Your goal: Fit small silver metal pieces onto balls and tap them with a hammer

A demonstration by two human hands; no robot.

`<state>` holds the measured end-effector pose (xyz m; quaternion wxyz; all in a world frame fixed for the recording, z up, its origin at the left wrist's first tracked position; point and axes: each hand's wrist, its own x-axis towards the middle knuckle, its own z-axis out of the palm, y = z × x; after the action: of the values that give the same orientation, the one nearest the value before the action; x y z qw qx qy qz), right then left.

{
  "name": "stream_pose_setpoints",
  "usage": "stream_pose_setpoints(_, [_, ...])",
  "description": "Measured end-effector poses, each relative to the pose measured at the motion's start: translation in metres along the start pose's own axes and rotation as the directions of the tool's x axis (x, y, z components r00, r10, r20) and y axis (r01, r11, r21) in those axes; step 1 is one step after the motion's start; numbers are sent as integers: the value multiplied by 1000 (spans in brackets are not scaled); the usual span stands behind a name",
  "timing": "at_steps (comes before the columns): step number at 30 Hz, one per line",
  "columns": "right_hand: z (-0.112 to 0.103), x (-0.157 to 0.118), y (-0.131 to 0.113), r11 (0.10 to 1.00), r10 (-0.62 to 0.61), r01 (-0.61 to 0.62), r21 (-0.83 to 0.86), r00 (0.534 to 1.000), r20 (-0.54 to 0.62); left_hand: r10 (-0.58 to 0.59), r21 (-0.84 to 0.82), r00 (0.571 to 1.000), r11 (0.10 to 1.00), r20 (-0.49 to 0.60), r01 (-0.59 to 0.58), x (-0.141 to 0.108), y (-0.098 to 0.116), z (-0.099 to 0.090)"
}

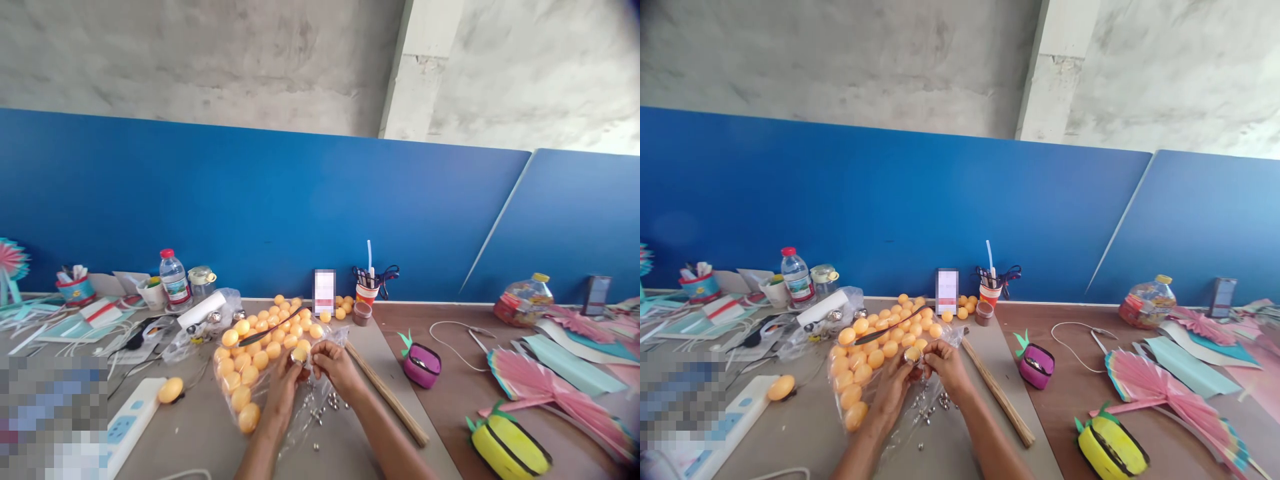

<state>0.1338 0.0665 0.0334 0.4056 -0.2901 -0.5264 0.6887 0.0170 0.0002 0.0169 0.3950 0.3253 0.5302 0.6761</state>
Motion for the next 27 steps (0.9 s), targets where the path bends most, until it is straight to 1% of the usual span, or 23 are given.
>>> stream_pose_setpoints(3, [2,3,8,992,-9,10,-127,1000,6,-39,-57,996,997,74,43,0,3,1])
stream_pose_setpoints(6, [3,4,15,974,-20,17,-225,1000,-10,-37,-98,995,994,89,46,0,5,1])
stream_pose_setpoints(9, [2,5,18,963,-33,28,-268,999,-14,-32,-132,994,990,104,45,1,2,1])
stream_pose_setpoints(13, [0,5,19,948,-41,37,-317,999,-6,-18,-145,992,989,122,36,4,-7,-1])
stream_pose_setpoints(16, [1,5,18,946,-26,29,-322,1000,12,9,-119,994,993,108,4,6,-11,-2])
stream_pose_setpoints(20, [3,4,17,962,20,-17,-274,1000,9,25,-74,997,997,73,-20,6,-10,-3])
stream_pose_setpoints(23, [4,3,17,969,46,-48,-241,999,-10,26,-40,996,999,86,-23,5,-8,-3])
stream_pose_setpoints(27, [5,1,17,973,53,-53,-224,999,-8,44,8,995,999,88,-45,5,-7,-4])
